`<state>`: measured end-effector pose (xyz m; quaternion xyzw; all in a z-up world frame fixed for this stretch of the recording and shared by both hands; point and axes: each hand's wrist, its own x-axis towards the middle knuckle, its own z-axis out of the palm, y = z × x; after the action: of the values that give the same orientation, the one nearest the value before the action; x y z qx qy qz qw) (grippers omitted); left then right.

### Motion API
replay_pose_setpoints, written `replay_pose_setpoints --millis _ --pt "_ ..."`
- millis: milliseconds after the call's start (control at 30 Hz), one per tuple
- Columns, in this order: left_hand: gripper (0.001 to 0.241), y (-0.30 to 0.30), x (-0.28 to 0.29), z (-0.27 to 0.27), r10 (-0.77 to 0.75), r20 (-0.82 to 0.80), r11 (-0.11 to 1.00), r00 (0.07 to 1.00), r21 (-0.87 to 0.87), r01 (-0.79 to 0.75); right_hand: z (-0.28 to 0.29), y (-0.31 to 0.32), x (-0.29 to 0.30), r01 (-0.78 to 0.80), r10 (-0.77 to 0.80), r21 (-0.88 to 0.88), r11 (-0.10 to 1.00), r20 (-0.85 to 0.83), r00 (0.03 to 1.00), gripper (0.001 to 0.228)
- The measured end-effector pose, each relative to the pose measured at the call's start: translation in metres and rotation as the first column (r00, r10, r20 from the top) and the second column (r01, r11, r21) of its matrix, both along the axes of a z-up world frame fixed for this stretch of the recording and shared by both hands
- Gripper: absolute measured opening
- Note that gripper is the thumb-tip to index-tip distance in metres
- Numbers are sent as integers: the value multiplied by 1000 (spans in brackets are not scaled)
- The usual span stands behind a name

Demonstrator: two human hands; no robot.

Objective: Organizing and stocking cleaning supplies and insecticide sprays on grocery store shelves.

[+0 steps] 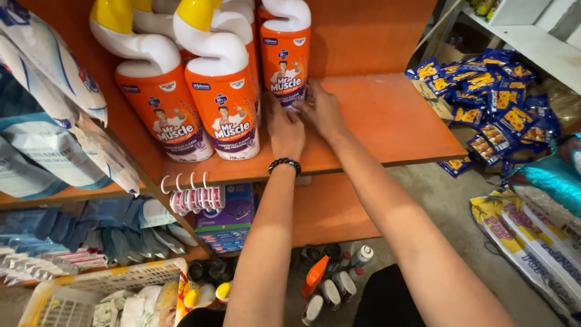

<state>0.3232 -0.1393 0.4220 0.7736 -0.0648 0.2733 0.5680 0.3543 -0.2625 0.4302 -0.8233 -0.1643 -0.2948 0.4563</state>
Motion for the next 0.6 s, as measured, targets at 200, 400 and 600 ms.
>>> replay_pose_setpoints --millis 200,400,600 --pt "72 -2 29 -29 48 146 995 988 77 -60 5 7 2 -7 9 -42 999 38 999 52" --pt "74 -1 24 -19 46 -3 987 999 154 -45 3 9 8 77 -66 -108 991 110 992 54" --pt "88 2 34 -19 -6 -124 984 992 174 27 3 11 11 192 -179 -188 963 84 980 57"
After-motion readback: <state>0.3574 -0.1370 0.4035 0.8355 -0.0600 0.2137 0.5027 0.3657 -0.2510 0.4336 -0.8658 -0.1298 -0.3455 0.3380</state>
